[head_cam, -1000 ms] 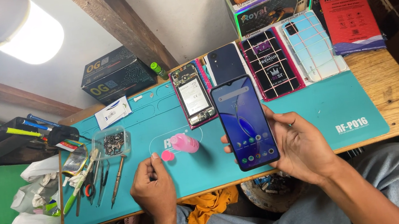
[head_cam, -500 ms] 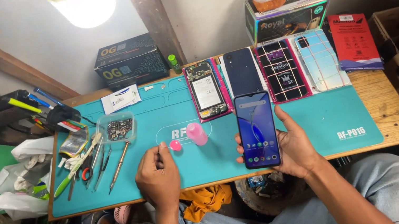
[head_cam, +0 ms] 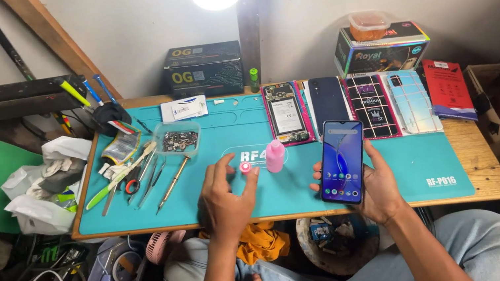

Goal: Cleaning, testing, and securing smartphone screens during the repair process.

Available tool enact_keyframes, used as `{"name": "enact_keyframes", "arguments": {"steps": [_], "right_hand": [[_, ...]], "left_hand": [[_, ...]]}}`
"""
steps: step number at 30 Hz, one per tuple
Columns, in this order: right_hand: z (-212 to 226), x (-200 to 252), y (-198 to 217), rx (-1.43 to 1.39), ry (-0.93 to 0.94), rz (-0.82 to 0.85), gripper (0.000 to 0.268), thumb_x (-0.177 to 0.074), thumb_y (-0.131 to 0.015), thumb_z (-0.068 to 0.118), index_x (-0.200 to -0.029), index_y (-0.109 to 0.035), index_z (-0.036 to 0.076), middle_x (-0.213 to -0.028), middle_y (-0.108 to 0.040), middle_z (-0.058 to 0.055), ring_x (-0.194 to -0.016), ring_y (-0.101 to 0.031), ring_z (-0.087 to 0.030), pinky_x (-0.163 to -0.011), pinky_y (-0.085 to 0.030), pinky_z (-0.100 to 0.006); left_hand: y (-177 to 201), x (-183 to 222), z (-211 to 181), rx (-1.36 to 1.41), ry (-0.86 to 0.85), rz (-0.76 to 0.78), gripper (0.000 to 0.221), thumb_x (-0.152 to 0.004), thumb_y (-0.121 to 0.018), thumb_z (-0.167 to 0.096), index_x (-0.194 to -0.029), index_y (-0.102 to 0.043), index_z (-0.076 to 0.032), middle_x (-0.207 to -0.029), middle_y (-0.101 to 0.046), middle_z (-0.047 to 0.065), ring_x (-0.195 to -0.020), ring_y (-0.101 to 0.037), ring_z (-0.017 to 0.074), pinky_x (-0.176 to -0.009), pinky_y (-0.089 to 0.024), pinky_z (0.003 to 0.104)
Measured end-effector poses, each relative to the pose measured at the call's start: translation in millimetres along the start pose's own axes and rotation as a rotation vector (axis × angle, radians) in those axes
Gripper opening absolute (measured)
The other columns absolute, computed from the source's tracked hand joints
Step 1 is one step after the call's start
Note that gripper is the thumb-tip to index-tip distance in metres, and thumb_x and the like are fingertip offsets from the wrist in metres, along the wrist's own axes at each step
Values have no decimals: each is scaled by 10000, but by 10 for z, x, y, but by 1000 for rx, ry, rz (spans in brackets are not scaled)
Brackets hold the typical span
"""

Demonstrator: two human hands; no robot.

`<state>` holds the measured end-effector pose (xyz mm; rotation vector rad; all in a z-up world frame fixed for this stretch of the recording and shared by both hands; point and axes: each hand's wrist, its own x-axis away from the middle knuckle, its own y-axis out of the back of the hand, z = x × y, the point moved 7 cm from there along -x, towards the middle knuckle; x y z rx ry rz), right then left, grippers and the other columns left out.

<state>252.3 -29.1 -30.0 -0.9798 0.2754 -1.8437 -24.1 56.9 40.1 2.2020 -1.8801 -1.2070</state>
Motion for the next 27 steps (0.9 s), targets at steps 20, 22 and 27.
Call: {"name": "enact_keyframes", "arguments": {"steps": [20, 22, 27], "right_hand": [[98, 228, -90, -40, -56, 42, 976, -1084, -162, 700, -1614, -448, -68, -1472, -587, -328, -1275, -591, -495, -1122, -477, -589], [84, 191, -36, -37, -59, 27, 991, -1078, -154, 699, -1608, -454, -83, -1466, -595, -340, -1266, -599, -496, -1112, -484, -591], [51, 101, 41, -11, -43, 106, 1027, -1041, -159, 752, -1589, -497, -48, -1390, -667, -328, -1164, -684, -470, -989, -569, -555]], "left_hand": [[184, -308, -1106, 94, -188, -9, 250, -868, -832, -35, -1106, -760, -60, -1004, -802, 44, -729, -649, 149, -592, -522, 286], [124, -337, -1221, 99, -238, 5, 269, -872, -837, -43, -1128, -762, -75, -1050, -809, 39, -766, -658, 153, -609, -526, 286], [-136, -283, -1190, -20, -288, 88, 233, -885, -790, -11, -1114, -768, -42, -1102, -803, 70, -895, -722, 226, -787, -600, 357]]}}
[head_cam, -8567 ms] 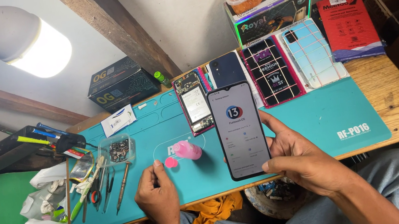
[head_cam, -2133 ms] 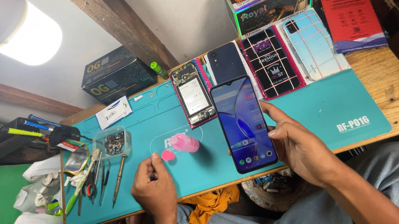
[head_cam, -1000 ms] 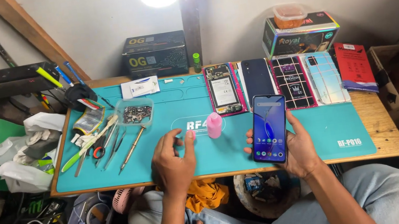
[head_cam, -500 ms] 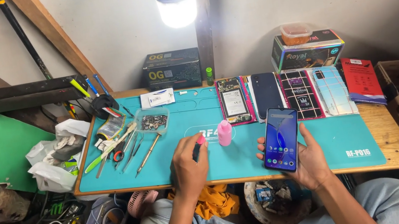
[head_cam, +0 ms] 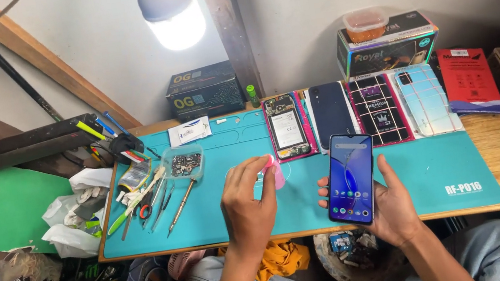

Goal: Cleaning, testing, and securing smartphone screens during the repair process.

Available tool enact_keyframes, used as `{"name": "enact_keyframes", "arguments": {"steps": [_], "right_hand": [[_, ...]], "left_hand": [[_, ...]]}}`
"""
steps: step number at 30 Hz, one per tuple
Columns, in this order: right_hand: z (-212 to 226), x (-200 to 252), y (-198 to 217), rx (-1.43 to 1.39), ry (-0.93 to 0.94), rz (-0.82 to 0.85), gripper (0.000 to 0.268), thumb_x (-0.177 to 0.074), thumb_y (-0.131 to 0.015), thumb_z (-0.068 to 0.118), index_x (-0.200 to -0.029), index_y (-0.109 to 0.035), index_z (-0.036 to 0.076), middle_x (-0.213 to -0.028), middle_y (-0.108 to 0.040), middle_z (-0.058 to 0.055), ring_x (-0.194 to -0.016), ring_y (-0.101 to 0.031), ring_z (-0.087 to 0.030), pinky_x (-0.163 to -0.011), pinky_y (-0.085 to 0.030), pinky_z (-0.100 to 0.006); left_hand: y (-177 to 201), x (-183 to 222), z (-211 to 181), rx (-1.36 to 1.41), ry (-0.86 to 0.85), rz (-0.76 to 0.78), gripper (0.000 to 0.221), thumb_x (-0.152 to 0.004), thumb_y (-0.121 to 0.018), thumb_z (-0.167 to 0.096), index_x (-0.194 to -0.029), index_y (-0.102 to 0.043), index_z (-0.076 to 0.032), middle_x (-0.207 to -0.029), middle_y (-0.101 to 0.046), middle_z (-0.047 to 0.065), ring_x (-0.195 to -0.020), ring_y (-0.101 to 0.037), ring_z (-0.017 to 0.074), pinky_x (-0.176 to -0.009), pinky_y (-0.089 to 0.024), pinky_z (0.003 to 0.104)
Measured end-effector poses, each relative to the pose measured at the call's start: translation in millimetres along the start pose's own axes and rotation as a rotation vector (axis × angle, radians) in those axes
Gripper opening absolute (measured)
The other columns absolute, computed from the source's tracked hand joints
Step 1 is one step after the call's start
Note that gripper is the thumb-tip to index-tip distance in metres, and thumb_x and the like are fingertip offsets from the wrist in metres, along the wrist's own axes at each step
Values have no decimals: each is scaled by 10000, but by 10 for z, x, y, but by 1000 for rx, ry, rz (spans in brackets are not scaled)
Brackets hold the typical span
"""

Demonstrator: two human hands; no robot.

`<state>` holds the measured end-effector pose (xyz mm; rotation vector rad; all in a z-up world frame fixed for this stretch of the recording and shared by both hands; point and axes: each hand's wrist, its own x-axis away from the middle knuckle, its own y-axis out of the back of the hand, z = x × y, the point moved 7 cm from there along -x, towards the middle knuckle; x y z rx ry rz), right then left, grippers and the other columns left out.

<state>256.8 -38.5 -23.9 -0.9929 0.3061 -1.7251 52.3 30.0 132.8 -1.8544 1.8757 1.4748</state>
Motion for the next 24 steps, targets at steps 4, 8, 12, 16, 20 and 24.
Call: {"name": "enact_keyframes", "arguments": {"steps": [4, 8, 12, 16, 20, 24], "right_hand": [[-11, -6, 20, -8, -15, 27, 1037, -1031, -151, 763, -1576, -515, -41, -1395, -680, -323, -1159, -697, -487, -960, -581, -555], [10, -28, -13, 23, -6, 23, 1014, -1046, -132, 736, -1581, -515, -36, -1374, -687, -335, -1146, -707, -490, -942, -591, -559], [52, 42, -79, -1, -53, -52, 1013, -1048, -125, 708, -1599, -493, -58, -1417, -644, -360, -1205, -647, -514, -1037, -521, -602], [139, 140, -241, 39, -61, -110, 968, -1060, -96, 660, -1642, -464, -20, -1413, -642, -380, -1220, -640, -534, -1069, -518, -630], [137, 156, -259, 70, -93, -176, 951, -1049, -83, 655, -1692, -406, 34, -1491, -619, -374, -1289, -619, -567, -1087, -499, -679], [154, 188, -312, 47, -150, -267, 916, -1078, -51, 657, -1702, -387, 78, -1564, -564, -356, -1363, -549, -599, -1127, -420, -726]], "left_hand": [[-68, 49, 19, 0, 13, 9, 249, -855, -792, 26, -1095, -755, -29, -1081, -790, 77, -884, -707, 209, -777, -601, 336], [-177, 136, 136, -25, 50, 57, 478, -825, -854, -25, -1251, -638, -51, -1114, -770, 125, -900, -745, 258, -781, -622, 386], [-248, 201, 323, 13, 111, 38, 607, -822, -871, 12, -1341, -563, -42, -1092, -770, 120, -853, -766, 224, -760, -658, 344], [-69, -11, 486, 32, 139, -23, 609, -819, -854, 42, -1342, -554, -41, -1060, -799, 136, -903, -798, 235, -803, -671, 343], [253, -395, 817, -13, 185, -132, 610, -838, -828, 41, -1365, -528, -28, -1070, -762, 156, -914, -782, 261, -818, -666, 370], [592, -851, 1395, -91, 185, -301, 584, -858, -774, 93, -1359, -502, -38, -1073, -728, 162, -950, -774, 257, -851, -665, 368]]}}
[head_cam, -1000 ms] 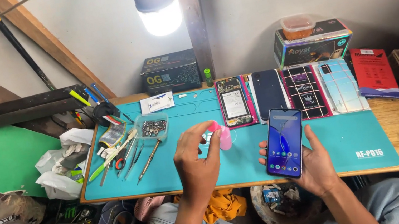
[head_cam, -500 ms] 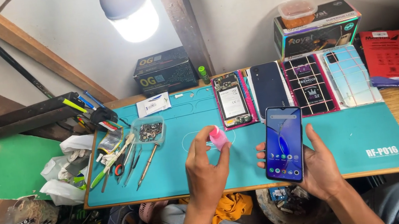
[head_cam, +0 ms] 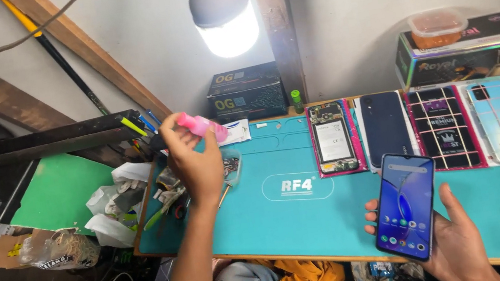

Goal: Cleaning, testing, and securing smartphone screens during the repair process.

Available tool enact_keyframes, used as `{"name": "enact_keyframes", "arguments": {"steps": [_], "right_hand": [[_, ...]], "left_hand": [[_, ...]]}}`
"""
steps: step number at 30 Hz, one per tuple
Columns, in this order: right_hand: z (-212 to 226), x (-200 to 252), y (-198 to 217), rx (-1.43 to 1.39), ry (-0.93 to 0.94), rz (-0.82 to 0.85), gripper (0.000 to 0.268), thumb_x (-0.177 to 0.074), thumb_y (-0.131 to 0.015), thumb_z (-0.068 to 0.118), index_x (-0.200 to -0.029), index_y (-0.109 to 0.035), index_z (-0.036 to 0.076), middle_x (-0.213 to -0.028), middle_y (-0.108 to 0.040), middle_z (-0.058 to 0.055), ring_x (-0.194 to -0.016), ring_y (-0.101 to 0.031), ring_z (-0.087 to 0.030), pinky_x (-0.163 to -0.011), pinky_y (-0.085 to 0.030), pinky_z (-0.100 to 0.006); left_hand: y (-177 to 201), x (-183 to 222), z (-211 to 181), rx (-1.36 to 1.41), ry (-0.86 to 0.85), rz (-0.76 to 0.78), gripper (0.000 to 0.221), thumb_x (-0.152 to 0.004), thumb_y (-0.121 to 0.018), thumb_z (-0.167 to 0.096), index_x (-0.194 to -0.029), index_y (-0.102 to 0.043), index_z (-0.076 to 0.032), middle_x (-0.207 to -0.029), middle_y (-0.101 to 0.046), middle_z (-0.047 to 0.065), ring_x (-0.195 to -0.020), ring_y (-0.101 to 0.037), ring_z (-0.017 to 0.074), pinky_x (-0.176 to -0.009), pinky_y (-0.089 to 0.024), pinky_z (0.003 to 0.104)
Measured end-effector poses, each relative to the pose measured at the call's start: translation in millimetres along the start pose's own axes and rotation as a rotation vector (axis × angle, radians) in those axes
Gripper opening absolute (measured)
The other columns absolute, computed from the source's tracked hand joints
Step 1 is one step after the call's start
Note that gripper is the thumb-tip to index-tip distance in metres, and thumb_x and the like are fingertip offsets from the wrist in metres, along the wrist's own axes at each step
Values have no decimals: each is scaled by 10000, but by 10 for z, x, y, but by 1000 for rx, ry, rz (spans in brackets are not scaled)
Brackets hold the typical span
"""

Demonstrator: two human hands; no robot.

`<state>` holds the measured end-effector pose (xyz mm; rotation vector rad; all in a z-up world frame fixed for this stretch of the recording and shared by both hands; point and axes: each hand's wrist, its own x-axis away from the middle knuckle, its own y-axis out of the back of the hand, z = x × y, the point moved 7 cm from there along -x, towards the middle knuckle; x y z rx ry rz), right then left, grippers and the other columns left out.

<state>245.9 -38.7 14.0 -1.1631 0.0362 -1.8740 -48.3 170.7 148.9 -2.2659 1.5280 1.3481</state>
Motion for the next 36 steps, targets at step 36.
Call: {"name": "enact_keyframes", "arguments": {"steps": [36], "right_hand": [[-416, -333, 73, -2, -45, 392, 873, -996, -222, 577, -1589, -523, 10, -1243, -706, -324, -923, -700, -373, -862, -618, -594]], "left_hand": [[-629, 1347, -417, 691, 675, 618, 298, -973, -694, -251, -1100, -799, -2, -943, -840, 129, -879, -773, 180, -758, -604, 302]]}}
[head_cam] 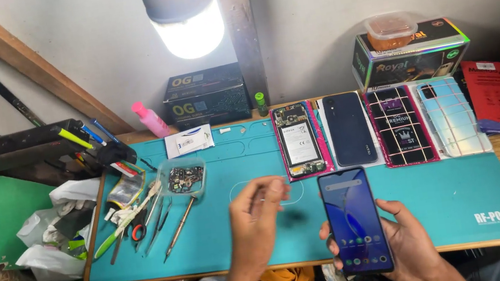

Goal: Cleaning, testing, and securing smartphone screens during the repair process.

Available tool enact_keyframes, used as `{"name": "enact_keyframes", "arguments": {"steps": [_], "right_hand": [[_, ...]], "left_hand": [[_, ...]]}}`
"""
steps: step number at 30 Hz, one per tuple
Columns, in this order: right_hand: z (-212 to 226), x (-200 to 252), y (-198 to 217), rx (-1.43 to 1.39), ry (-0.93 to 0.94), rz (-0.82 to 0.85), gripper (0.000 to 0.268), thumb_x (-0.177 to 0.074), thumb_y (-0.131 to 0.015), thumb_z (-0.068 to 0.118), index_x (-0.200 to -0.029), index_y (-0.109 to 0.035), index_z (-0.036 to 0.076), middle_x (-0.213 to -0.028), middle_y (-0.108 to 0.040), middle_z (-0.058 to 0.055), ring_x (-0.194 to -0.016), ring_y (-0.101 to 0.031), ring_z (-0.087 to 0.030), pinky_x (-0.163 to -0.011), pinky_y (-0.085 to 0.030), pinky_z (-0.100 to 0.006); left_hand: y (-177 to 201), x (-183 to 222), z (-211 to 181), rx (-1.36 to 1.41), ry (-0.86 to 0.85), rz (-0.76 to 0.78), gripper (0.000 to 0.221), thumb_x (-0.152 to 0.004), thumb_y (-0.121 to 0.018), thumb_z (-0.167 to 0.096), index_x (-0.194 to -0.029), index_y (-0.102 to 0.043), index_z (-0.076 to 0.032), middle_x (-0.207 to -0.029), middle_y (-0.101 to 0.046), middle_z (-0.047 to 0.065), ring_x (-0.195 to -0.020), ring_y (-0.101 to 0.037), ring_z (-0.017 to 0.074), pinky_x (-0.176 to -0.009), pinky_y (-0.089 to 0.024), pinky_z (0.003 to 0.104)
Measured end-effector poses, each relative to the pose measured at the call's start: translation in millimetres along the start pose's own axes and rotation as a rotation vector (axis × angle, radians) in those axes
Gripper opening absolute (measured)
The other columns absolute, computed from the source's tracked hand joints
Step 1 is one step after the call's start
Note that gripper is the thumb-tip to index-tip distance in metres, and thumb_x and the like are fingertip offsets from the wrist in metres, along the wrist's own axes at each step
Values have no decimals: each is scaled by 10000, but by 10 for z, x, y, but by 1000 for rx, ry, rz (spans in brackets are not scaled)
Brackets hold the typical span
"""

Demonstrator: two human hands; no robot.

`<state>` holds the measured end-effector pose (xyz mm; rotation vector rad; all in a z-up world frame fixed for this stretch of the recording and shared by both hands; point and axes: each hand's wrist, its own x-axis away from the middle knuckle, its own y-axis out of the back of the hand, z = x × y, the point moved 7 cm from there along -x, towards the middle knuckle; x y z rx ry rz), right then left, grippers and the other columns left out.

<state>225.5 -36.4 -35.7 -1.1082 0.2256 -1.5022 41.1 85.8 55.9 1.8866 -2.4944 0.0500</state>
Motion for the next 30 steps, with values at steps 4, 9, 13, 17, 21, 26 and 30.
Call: {"name": "enact_keyframes", "arguments": {"steps": [4, 9, 13, 17, 21, 26, 30], "right_hand": [[-155, 103, -286, 2, -26, 20, 874, -990, -221, 583, -1605, -493, 24, -1245, -707, -313, -905, -707, -354, -816, -637, -566], [-173, 207, -561, -68, 16, 116, 827, -1067, -191, 524, -1599, -476, -40, -1292, -737, -310, -1041, -751, -350, -894, -660, -527], [-249, 265, -509, -107, 51, 145, 765, -1024, -238, 474, -1641, -357, 38, -1435, -655, -328, -1128, -734, -372, -945, -655, -531], [-271, 403, -491, -138, 3, -27, 780, -1010, -294, 467, -1617, -465, 8, -1369, -686, -335, -1092, -696, -396, -883, -602, -546], [-299, 461, -370, -187, -6, -43, 765, -1010, -328, 459, -1617, -487, 22, -1371, -705, -323, -1055, -712, -380, -825, -614, -504], [-174, 634, -459, -154, 43, -50, 780, -1012, -301, 467, -1610, -496, 5, -1323, -713, -311, -1011, -709, -355, -804, -614, -491], [-1, 741, -441, -165, 117, -42, 829, -1014, -252, 500, -1586, -514, -39, -1344, -667, -326, -1026, -644, -368, -820, -552, -566]], "left_hand": [[-253, 133, 238, 195, 46, 129, 448, -1062, -542, -324, -1119, -783, 49, -874, -750, 109, -866, -693, 171, -775, -540, 308], [-327, 306, 74, 461, 63, 290, 781, -1112, -307, -536, -1238, -694, 131, -791, -623, 100, -488, -513, 87, -410, -432, 248], [-39, 260, 87, 128, -80, 78, 616, -1066, -436, -430, -1110, -807, 59, -941, -792, 142, -867, -706, 201, -768, -544, 331], [251, 289, 138, -131, -205, -129, 413, -1058, -545, -296, -1016, -825, 5, -828, -809, 88, -730, -687, 140, -649, -546, 268], [340, 344, 171, -185, -235, -192, 419, -1075, -516, -264, -989, -817, 14, -805, -810, 86, -696, -690, 133, -650, -560, 265], [306, 393, 111, -294, -296, -216, 397, -1057, -548, -274, -961, -810, 8, -780, -816, 83, -667, -719, 148, -642, -595, 281], [277, 384, 136, -329, -258, -217, 380, -1046, -560, -260, -997, -818, 14, -826, -844, 103, -715, -758, 172, -686, -624, 295]]}}
